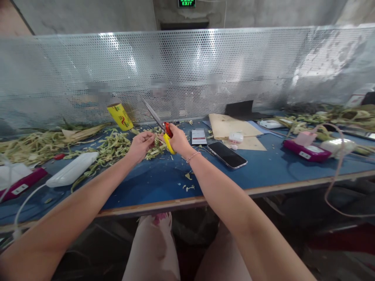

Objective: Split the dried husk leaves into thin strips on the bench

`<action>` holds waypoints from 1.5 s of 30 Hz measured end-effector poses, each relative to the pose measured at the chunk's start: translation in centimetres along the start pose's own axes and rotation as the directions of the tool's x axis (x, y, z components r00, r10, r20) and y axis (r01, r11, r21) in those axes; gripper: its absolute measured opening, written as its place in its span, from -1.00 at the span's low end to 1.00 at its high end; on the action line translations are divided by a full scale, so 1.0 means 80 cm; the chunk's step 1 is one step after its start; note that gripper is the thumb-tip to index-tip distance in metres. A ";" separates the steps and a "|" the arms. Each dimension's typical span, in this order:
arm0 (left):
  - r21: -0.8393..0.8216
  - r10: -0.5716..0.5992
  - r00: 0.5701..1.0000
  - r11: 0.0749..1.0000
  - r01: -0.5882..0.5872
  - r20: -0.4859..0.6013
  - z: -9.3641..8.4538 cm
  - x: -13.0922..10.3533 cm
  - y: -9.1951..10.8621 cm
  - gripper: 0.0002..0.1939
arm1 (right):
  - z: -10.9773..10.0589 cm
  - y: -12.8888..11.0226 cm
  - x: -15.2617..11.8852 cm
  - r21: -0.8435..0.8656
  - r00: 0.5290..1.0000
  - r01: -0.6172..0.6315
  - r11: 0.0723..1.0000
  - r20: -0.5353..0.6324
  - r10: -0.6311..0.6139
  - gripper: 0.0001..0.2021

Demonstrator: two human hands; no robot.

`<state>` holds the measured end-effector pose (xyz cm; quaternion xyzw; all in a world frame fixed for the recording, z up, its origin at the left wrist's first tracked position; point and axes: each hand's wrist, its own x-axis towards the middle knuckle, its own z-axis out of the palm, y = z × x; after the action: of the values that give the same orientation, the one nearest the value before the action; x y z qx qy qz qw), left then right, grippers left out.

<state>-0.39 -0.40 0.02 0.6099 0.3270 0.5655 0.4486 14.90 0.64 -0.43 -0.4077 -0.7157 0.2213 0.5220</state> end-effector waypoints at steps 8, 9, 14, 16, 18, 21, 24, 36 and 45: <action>-0.056 -0.016 1.000 0.998 0.016 -0.005 0.001 0.000 -0.001 -0.76 | 0.000 0.000 0.001 0.065 1.000 0.024 0.998 -0.007 -0.024 -0.77; -0.084 -0.030 1.000 0.996 0.030 -0.004 0.002 -0.001 0.000 -0.76 | 0.001 0.001 0.001 0.086 1.000 0.028 0.996 -0.012 -0.027 -0.77; -0.271 -0.220 0.974 0.936 0.224 0.046 0.006 -0.003 0.009 -0.85 | 0.002 0.006 0.003 0.229 0.996 0.061 0.972 -0.072 -0.046 -0.72; -0.311 -0.270 0.961 0.911 0.272 0.051 0.007 -0.003 0.011 -0.88 | 0.003 0.010 0.006 0.280 0.995 0.061 0.958 -0.093 -0.036 -0.72; -0.321 -0.273 0.961 0.908 0.271 0.041 0.008 -0.002 0.010 -0.87 | 0.004 0.013 0.009 0.329 0.995 0.056 0.943 -0.099 -0.024 -0.71; -0.307 -0.223 0.975 0.926 0.217 0.016 0.008 -0.001 0.005 -0.78 | 0.006 0.014 0.012 0.383 0.996 0.050 0.922 -0.087 -0.018 -0.70; -0.306 -0.182 0.983 0.936 0.171 -0.007 0.009 -0.001 0.000 -0.75 | 0.005 0.011 0.012 0.387 0.997 0.056 0.920 -0.071 -0.031 -0.70; -0.336 -0.182 0.948 0.938 0.087 -0.262 -0.005 0.015 0.000 -0.86 | -0.010 0.006 -0.001 -0.421 0.995 0.062 0.905 -0.042 -0.087 -0.67; -0.428 -0.251 0.895 0.901 0.077 -0.368 -0.019 0.025 -0.009 -0.84 | -0.009 -0.012 -0.015 -0.750 0.995 0.090 0.655 0.099 -0.024 -0.59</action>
<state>-1.50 1.96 0.13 0.3400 0.3427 0.6960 0.5316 15.39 -0.98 -0.14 -0.5554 -0.7759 -0.0953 0.2837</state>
